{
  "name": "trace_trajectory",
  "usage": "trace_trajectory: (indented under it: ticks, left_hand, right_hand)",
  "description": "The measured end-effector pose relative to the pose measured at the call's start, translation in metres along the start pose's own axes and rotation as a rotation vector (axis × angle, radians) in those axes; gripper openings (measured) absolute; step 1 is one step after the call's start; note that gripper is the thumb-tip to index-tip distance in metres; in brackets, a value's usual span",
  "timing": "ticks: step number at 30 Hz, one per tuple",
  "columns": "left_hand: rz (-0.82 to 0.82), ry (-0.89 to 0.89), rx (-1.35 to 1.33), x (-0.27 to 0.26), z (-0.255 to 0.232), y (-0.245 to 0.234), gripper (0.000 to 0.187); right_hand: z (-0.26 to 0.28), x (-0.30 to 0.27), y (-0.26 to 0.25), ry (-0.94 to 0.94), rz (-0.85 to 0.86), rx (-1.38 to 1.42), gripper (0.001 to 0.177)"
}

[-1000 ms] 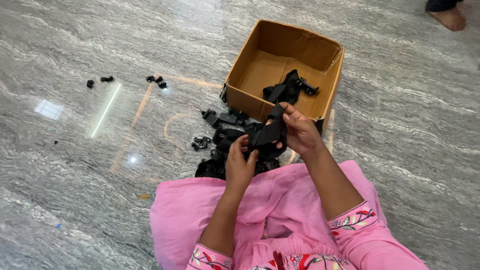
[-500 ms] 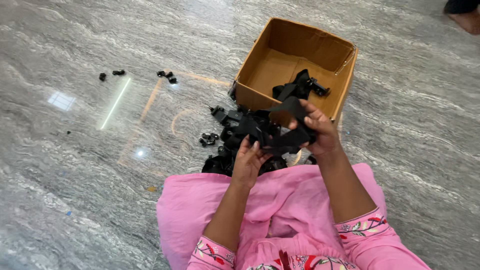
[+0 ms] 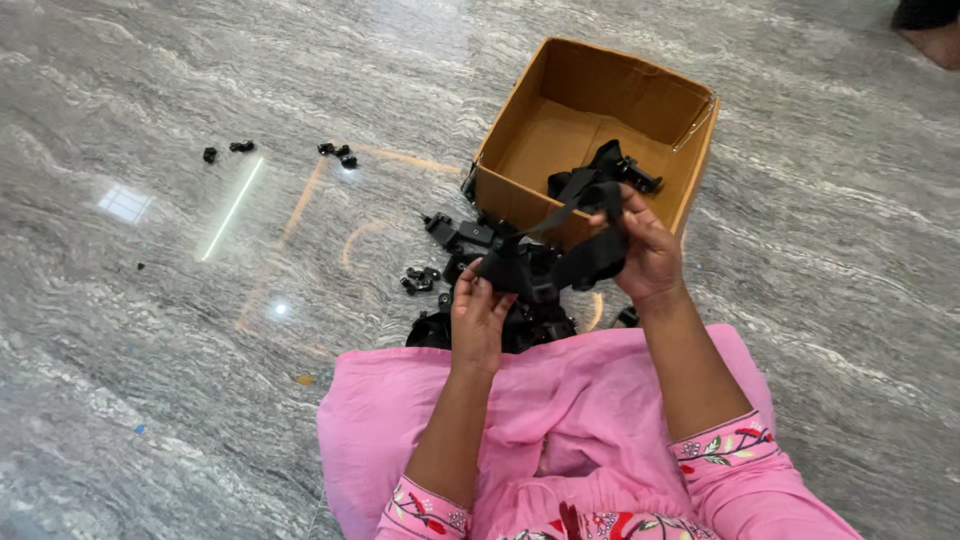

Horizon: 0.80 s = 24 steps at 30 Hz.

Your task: The person sits on the floor and assembles small black plastic components by hand. They pick up parts from a pile, fit them together, and place the assembled units into a cardboard box.

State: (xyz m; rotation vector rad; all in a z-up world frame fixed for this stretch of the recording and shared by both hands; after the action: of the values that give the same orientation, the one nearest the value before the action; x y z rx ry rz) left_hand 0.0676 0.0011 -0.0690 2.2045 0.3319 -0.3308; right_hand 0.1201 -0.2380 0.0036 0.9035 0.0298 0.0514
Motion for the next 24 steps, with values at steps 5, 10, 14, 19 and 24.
trace_trajectory:
  ticks: [5, 10, 14, 19, 24]
  left_hand:
    - [0.047, -0.245, 0.021, -0.007, 0.021, 0.005, 0.060]
    - [0.029, -0.303, -0.049, -0.003, 0.036, -0.007, 0.070]
    - [-0.032, -0.449, 0.131, -0.002, 0.074, -0.029, 0.063]
    - [0.350, -0.607, 0.144, -0.028, 0.124, -0.023, 0.060]
    - [0.328, -0.547, -0.018, -0.032, 0.077, 0.003, 0.063]
  right_hand:
    - [-0.010, -0.023, 0.051, 0.204, 0.262, -0.044, 0.080]
    - [-0.022, -0.036, 0.033, 0.358, 0.424, -0.080, 0.086]
    - [-0.018, -0.040, 0.034, 0.365, 0.365, -0.082, 0.092]
    - [-0.022, -0.045, 0.080, 0.342, 0.310, -0.015, 0.108]
    - [-0.016, -0.058, 0.096, 0.430, 0.458, 0.045, 0.122]
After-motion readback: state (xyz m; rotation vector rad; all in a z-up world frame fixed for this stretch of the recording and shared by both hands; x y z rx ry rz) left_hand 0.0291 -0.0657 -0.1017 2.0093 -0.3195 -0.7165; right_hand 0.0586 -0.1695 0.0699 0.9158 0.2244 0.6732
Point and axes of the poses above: each hand's wrist, its own x-axis towards the middle knuckle, its own y-axis out of the palm, z = x × y, the point moved 4 cm from there along x, towards the middle knuckle, and after that the axes turned 13 degrees about -z, right-handed, at the moved point
